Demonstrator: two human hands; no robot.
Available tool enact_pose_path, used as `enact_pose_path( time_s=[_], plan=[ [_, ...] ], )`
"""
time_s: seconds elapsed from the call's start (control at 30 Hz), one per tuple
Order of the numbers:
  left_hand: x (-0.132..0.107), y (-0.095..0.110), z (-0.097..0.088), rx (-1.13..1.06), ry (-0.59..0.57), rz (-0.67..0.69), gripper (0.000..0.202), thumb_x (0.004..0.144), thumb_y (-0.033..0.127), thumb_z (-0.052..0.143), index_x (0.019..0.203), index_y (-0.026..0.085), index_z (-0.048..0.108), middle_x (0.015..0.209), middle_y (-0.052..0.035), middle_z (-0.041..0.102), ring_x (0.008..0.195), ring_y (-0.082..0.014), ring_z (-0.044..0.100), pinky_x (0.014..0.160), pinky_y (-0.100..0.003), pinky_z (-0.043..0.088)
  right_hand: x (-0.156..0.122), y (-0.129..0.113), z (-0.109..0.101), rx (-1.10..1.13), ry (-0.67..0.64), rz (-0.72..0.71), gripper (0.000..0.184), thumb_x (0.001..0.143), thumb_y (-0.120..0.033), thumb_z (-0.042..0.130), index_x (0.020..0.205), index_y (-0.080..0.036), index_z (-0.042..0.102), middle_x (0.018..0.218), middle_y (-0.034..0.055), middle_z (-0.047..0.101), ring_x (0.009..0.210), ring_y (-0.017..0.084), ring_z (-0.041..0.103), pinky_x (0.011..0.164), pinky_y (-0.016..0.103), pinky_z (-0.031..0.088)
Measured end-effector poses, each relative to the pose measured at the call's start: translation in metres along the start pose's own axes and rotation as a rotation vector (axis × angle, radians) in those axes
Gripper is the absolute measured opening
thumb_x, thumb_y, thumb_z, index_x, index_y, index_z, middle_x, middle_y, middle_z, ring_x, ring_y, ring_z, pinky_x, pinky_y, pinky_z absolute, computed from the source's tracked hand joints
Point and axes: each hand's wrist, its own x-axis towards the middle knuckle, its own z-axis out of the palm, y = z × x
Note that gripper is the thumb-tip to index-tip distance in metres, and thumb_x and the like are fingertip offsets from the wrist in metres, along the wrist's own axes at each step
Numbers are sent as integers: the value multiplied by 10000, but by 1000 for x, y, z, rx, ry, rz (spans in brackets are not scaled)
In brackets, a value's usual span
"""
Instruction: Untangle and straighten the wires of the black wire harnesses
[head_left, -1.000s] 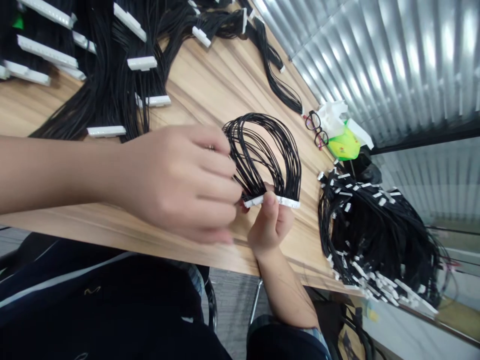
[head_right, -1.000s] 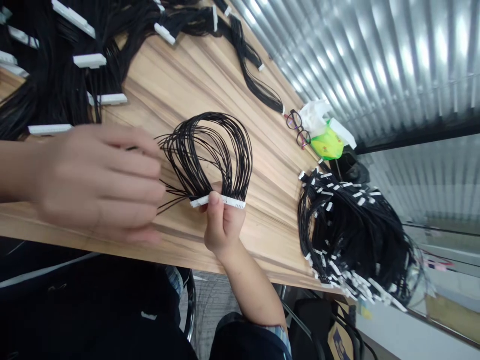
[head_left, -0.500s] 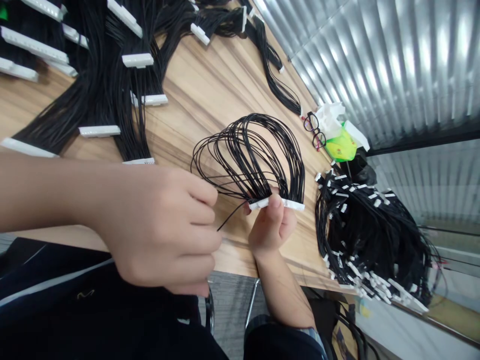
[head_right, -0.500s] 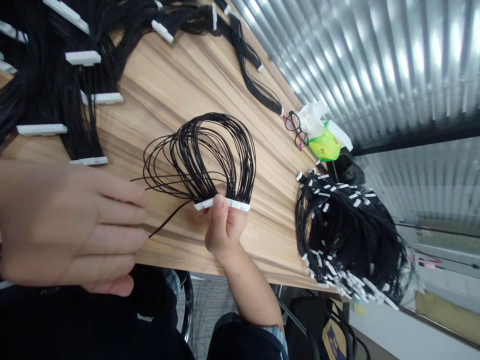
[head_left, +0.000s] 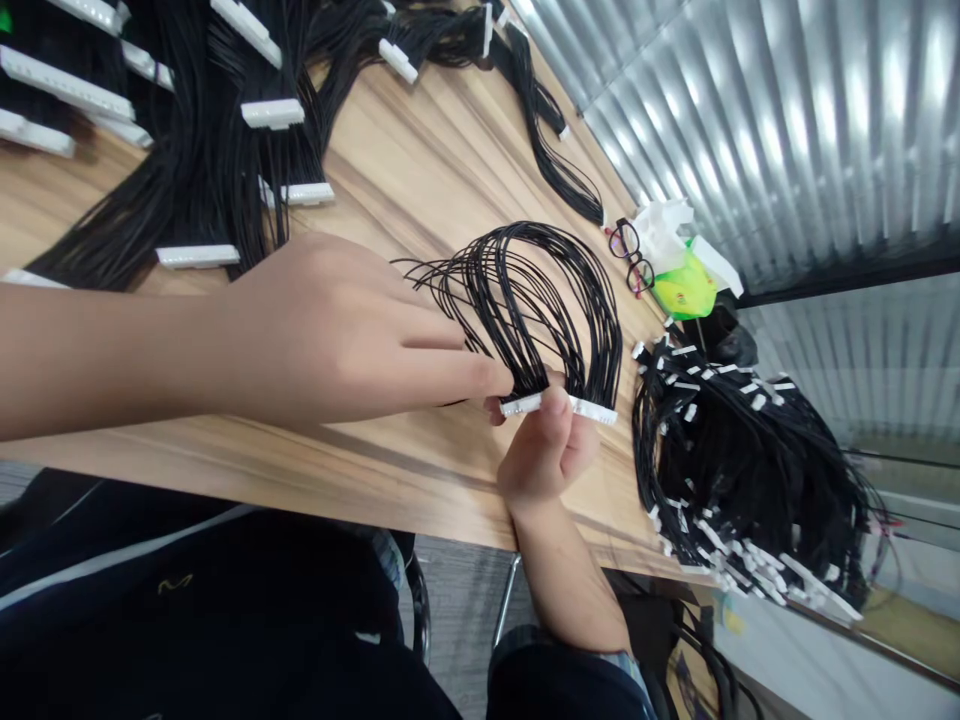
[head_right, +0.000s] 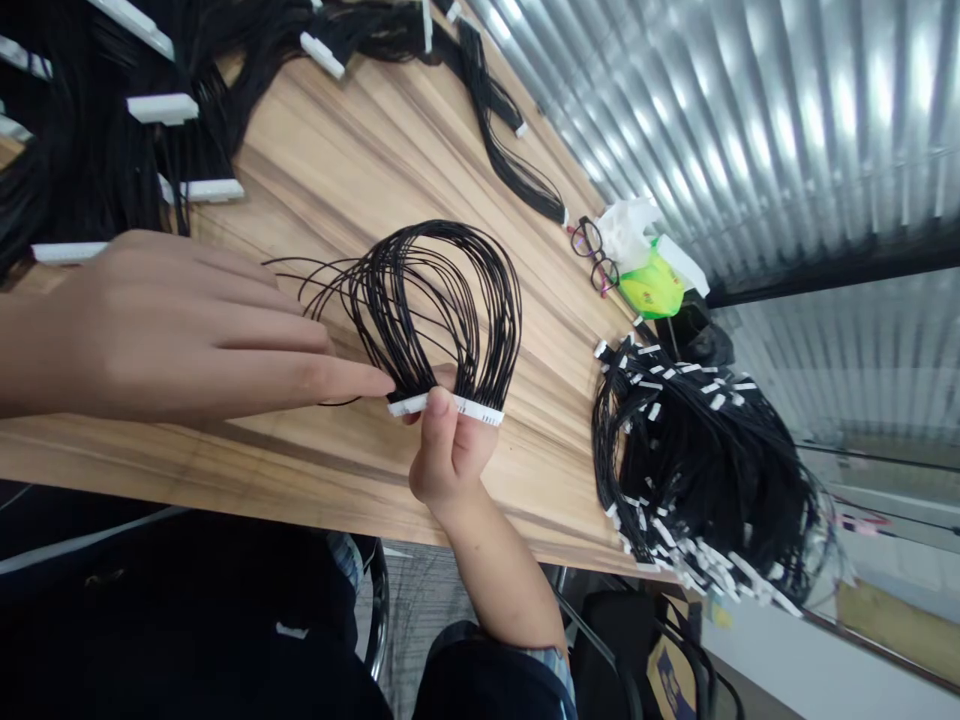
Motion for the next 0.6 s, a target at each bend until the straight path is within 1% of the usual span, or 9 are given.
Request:
enact_pose_path(
  time_s=[0.03,0.07,0.13,0.2,0.27,0.37,0.47,0.53,0.6],
  plan=[
    [0,-1,0,16,-14,28,485,1053,170,310,1096,308,773,626,51,663,582,-65,571,479,-237,232,0,-1,0,-4,-5,1,401,1070,-396,441,723,-237,564,635,3,595,569,158,603,494,321,500],
    [-1,-3,-1,12,-31,13,506,1059,177,290,1101,318,774,614,48,654,579,-72,563,480,-248,243,0,-1,-1,-9,-8,2,408,1071,-400,439,718,-237,562,637,4,598,578,162,608,512,329,513],
    [-2,-6,-1,-24,-89,-30,570,1075,202,214,1167,342,758,663,42,678,632,-92,596,511,-262,301,0,-1,-1,-12,-12,6,412,1073,-401,434,718,-237,563,636,3,601,586,166,615,530,338,523],
    [-2,-8,-1,-57,-132,-46,610,1092,243,153,1224,369,735,723,45,704,696,-104,637,559,-270,365,0,-1,-1,3,-7,1,390,1073,-384,442,735,-237,571,641,-3,608,580,161,617,524,331,515],
    [-2,-8,-2,-66,-106,-48,596,1109,296,159,1213,393,738,730,52,708,701,-112,646,578,-279,385,-1,-1,-1,31,0,-8,343,1070,-352,463,773,-238,593,659,-11,622,576,152,616,508,315,498],
    [-3,-5,-1,-41,-71,-17,531,1117,334,226,1184,401,749,711,58,709,660,-114,631,566,-285,361,-1,-2,-2,43,0,-4,316,1068,-340,470,802,-240,608,671,-13,626,575,149,611,486,303,479],
    [-9,-3,1,89,-68,37,472,1103,259,289,1263,390,714,747,54,727,691,-120,639,596,-292,371,0,-5,-1,49,-12,10,334,1069,-348,466,786,-237,604,669,-9,618,582,153,611,506,314,493],
    [-13,-4,2,177,-26,82,470,1087,193,313,1334,378,668,781,51,735,725,-130,639,627,-303,377,0,-6,-1,76,-10,7,327,1068,-337,477,785,-237,607,672,-12,620,586,149,607,523,314,498],
    [-15,-7,1,176,-13,118,483,1083,166,309,1365,379,638,793,57,733,722,-128,623,618,-298,363,-1,-5,0,98,-1,6,317,1068,-323,485,791,-237,611,674,-17,621,581,142,600,522,305,489]
  ],
)
